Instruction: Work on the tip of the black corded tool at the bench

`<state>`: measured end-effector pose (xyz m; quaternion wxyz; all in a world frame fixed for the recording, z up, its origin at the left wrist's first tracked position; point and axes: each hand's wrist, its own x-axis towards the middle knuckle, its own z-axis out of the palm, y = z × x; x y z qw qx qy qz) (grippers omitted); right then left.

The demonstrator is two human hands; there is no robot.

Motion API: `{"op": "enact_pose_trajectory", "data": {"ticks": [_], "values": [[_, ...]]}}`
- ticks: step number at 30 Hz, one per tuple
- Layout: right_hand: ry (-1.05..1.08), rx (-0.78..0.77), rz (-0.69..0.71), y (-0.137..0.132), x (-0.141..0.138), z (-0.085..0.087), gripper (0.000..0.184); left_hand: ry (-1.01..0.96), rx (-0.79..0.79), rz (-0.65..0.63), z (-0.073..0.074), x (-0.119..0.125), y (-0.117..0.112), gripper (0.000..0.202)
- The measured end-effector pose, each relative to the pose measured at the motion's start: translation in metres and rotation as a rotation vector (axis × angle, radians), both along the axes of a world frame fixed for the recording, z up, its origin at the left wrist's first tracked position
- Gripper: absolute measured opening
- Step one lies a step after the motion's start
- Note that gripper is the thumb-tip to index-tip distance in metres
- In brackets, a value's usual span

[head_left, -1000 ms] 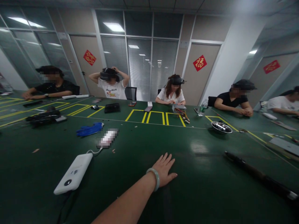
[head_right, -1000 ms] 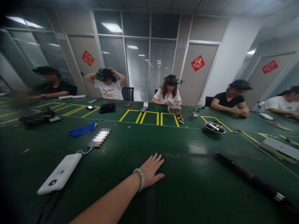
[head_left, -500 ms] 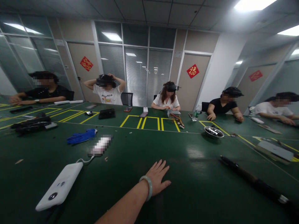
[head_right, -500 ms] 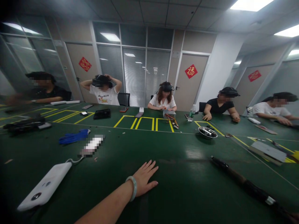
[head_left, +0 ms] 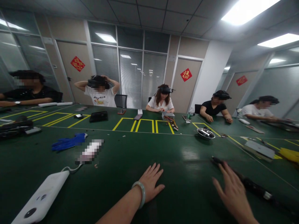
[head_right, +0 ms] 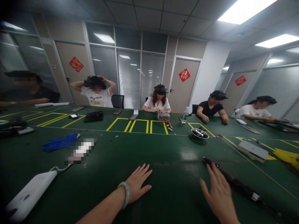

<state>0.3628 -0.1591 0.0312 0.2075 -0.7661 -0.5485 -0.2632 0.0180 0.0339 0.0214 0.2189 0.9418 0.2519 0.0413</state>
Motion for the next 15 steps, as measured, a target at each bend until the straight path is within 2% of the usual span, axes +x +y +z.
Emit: {"op": "enact_pose_trajectory", "data": {"ticks": [3,5,8,11,15], "values": [[0.044,-0.157,0.279,0.052,-0.083,0.016,0.066,-0.043,0.04,-0.021,-0.004,0.003,-0.002,0.061],[0.096,-0.236,0.475,0.076,-0.134,0.023,0.063,-0.075,0.073,-0.073,-0.009,0.006,-0.006,0.057],[0.203,-0.359,0.75,0.096,-0.189,0.019,0.06,-0.054,0.088,-0.155,-0.02,0.014,-0.012,0.067],[0.346,-0.496,0.863,0.101,-0.211,0.007,0.053,-0.003,0.068,-0.11,-0.033,0.024,-0.015,0.074],[0.455,-0.536,0.87,0.098,-0.208,0.003,0.053,0.028,0.069,-0.119,-0.045,0.031,-0.012,0.079]]}}
